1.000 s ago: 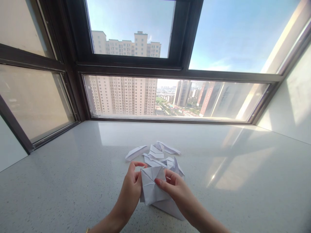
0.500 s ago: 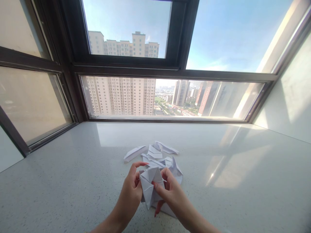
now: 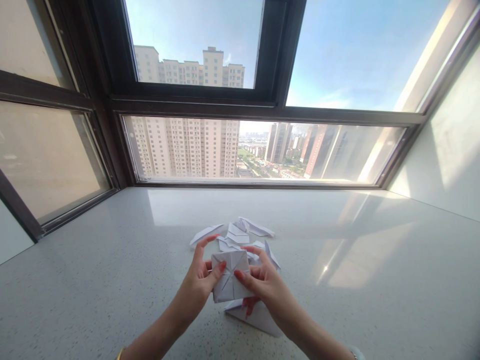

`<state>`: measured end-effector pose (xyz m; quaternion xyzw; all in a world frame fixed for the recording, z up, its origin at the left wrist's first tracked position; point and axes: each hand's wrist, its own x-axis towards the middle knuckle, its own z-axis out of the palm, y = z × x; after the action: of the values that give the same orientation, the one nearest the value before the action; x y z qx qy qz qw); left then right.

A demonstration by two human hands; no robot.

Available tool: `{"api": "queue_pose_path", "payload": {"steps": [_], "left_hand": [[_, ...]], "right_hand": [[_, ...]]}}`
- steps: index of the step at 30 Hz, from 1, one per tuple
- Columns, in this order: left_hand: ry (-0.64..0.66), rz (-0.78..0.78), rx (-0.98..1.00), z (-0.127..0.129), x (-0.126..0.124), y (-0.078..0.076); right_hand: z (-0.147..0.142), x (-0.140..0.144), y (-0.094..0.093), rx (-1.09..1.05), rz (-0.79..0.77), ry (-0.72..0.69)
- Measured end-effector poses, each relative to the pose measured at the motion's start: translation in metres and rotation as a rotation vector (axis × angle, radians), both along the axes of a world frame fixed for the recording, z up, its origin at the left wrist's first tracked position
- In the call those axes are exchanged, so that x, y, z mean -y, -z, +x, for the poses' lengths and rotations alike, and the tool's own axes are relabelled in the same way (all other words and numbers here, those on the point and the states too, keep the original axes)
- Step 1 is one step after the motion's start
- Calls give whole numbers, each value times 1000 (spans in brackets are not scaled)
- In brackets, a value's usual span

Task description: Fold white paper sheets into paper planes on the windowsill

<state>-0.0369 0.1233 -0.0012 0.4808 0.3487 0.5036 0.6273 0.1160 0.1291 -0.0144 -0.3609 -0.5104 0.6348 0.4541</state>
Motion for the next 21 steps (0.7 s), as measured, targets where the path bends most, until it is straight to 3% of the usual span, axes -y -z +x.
{"api": "queue_pose_path", "payload": {"steps": [7,10,14,18,21], "left_hand": [[98,124,-172,-12,-6,-7],[-62,120,-157,-17,-11,-12],[-368,89,-29,-37,-22,-21],[-517,136,55,-53,-30,-28],[-509,138,42,-53,-29,-27]], "right_hand": [[-3,-5,-14,48,66,41],[-4,-19,-23,103,165,58],[9,-45,-40,257,373,251],[27,-63,-46,644,559,251],[32,-66,-37,1154,716,148]]}}
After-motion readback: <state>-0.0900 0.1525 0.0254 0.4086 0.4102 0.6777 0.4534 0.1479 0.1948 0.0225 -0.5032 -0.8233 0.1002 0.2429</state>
